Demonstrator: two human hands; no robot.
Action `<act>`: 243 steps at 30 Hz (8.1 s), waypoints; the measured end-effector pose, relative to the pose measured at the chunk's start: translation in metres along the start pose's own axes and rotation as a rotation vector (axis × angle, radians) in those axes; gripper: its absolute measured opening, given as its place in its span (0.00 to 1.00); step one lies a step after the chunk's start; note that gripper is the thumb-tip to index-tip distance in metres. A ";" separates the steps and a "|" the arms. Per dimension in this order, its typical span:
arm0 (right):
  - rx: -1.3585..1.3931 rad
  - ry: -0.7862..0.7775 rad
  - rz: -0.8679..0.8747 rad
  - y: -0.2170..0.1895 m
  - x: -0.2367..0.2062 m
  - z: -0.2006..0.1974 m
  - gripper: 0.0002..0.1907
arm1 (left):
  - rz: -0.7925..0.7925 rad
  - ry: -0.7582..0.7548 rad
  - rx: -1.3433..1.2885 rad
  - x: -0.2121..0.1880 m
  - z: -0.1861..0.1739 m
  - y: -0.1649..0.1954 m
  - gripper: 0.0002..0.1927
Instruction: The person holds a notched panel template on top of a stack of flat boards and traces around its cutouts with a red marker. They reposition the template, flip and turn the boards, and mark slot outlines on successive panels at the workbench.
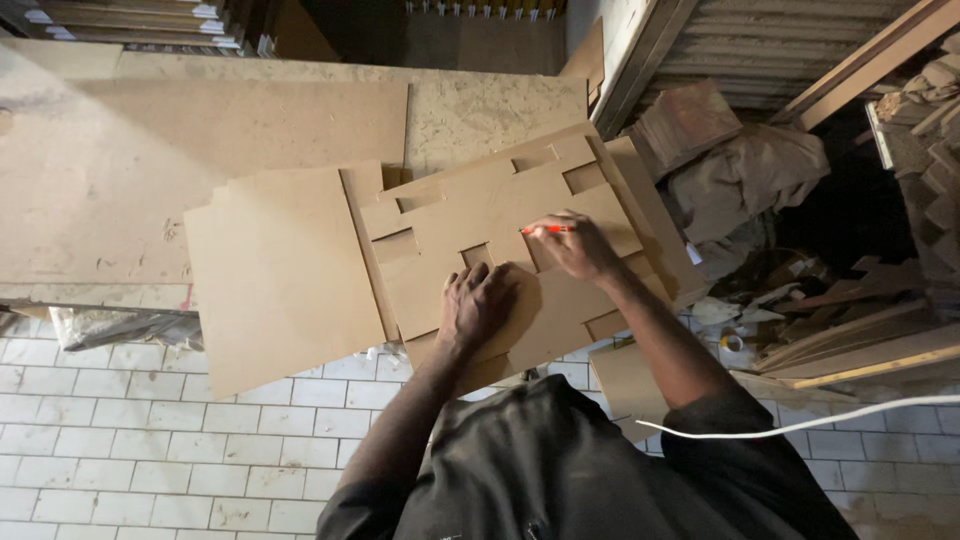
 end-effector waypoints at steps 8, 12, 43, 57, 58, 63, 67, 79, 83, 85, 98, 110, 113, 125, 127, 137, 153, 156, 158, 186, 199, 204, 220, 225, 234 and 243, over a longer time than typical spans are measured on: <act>0.125 -0.285 0.187 0.018 -0.029 0.000 0.18 | -0.047 -0.037 0.017 0.004 0.012 -0.001 0.18; -0.067 -0.298 0.010 0.031 -0.030 -0.018 0.14 | -0.053 -0.040 0.008 0.006 0.016 0.000 0.18; -0.090 -0.098 0.285 0.101 0.132 -0.060 0.18 | -0.043 -0.025 0.018 0.016 0.024 -0.006 0.18; -0.110 0.004 0.285 0.103 0.085 -0.063 0.22 | -0.052 -0.060 -0.014 0.014 0.021 -0.011 0.18; -0.008 0.006 0.347 0.105 0.072 -0.064 0.22 | -0.064 -0.073 -0.009 0.014 0.022 -0.012 0.18; -0.019 0.034 0.360 0.119 0.038 -0.068 0.18 | -0.044 -0.048 0.011 0.014 0.024 -0.012 0.19; -0.348 0.314 0.013 0.120 0.033 -0.090 0.17 | -0.041 -0.030 0.007 0.014 0.023 -0.006 0.19; -0.218 -0.033 -0.197 0.106 0.023 -0.075 0.14 | -0.025 -0.045 0.025 0.009 0.019 0.001 0.19; -0.482 0.074 0.389 0.134 0.004 -0.101 0.20 | -0.043 -0.034 0.035 0.008 0.020 -0.001 0.18; -0.134 0.146 0.367 0.132 -0.015 -0.109 0.15 | -0.010 -0.021 0.026 0.008 0.021 -0.001 0.18; -0.016 0.037 0.442 0.087 -0.139 -0.082 0.14 | 0.016 -0.034 0.019 0.005 0.019 0.002 0.19; 0.013 0.038 0.252 0.057 -0.137 -0.059 0.15 | -0.011 -0.066 0.059 0.005 0.018 0.002 0.19; -0.002 -0.073 0.308 0.068 -0.143 -0.067 0.15 | 0.002 -0.061 0.070 0.003 0.020 -0.001 0.18; 0.062 -0.059 0.279 0.013 -0.163 -0.041 0.14 | 0.003 -0.064 0.041 0.001 0.016 -0.007 0.20; 0.040 -0.040 0.190 -0.014 -0.170 -0.032 0.12 | 0.011 -0.054 0.026 0.002 0.015 -0.006 0.21; -0.295 -0.044 0.342 0.019 -0.192 -0.069 0.08 | -0.025 -0.069 0.018 0.005 0.016 -0.002 0.20; -0.044 -0.204 0.237 -0.018 -0.186 -0.044 0.13 | -0.056 0.020 -0.175 -0.010 0.029 -0.022 0.13; 0.039 -0.189 0.385 -0.007 -0.183 -0.039 0.14 | -0.337 0.100 -0.507 -0.027 0.026 -0.057 0.09; 0.016 -0.210 0.434 -0.008 -0.172 -0.030 0.13 | -0.522 0.258 -0.506 -0.048 0.011 -0.084 0.06; -0.146 -0.416 0.204 -0.019 -0.094 -0.014 0.57 | -0.769 0.411 -1.121 -0.107 0.021 -0.133 0.17; -0.096 -0.384 0.269 0.024 -0.101 0.006 0.56 | -0.667 1.264 -1.179 -0.172 -0.079 -0.222 0.10; -0.093 -0.395 0.317 0.022 -0.098 0.017 0.57 | -0.721 1.398 -1.017 -0.187 -0.112 -0.232 0.17; -0.455 0.169 0.450 0.094 -0.100 -0.028 0.49 | -1.396 0.554 -0.050 -0.236 -0.071 -0.227 0.29; -0.097 0.164 0.605 0.100 -0.091 -0.039 0.40 | -1.200 0.389 -0.030 -0.200 -0.041 -0.205 0.31; -0.441 0.132 0.380 0.085 -0.075 -0.039 0.34 | -0.857 0.345 -0.624 -0.084 -0.001 -0.154 0.23; -0.296 0.194 0.629 0.080 -0.098 -0.053 0.31 | -0.656 0.386 -0.574 -0.084 0.012 -0.152 0.22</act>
Point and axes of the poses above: each hand's wrist, its own x-axis towards the middle knuckle, its own z-axis out of the palm, y = z × x, the point moved 4 cm from there along x, towards the middle knuckle, and after that the axes turned 1 degree about -y, right-handed, at the moved point
